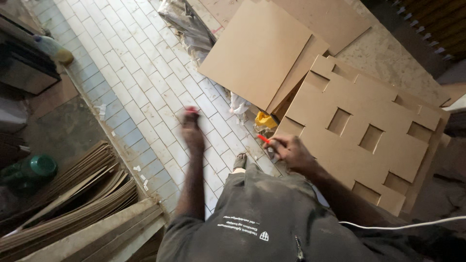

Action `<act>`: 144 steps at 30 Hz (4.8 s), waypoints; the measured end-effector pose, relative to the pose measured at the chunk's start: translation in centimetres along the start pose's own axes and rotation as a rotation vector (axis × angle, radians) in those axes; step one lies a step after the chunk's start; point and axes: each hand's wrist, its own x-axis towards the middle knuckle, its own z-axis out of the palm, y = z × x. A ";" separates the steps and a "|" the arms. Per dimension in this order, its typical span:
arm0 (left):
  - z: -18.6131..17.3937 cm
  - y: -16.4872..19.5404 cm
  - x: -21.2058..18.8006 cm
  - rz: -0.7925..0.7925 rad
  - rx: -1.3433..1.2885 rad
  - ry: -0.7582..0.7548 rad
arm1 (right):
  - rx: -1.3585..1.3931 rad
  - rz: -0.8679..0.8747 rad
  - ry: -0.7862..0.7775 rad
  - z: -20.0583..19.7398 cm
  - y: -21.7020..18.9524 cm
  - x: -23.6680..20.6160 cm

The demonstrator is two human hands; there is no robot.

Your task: The person holds a notched panel template on top of a stack of flat boards and traces around its cutouts with a red marker. They reposition the template, flip and turn the boards, and mark slot outlines on successive panels at the workbench.

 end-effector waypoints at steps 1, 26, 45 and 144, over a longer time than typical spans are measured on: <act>-0.9 -2.4 1.7 -0.454 -0.631 0.194 | 0.041 0.067 0.039 -0.2 -0.1 0.0; 20.9 14.4 1.9 -0.533 -0.417 -1.092 | 0.098 -0.403 0.670 -11.2 5.5 -8.6; 23.6 14.1 0.5 -0.591 -0.785 -1.243 | 0.123 -0.375 0.884 -17.0 9.2 0.6; 23.5 9.7 4.5 -0.418 -0.701 -1.527 | -0.754 -0.557 0.393 -5.8 2.9 5.2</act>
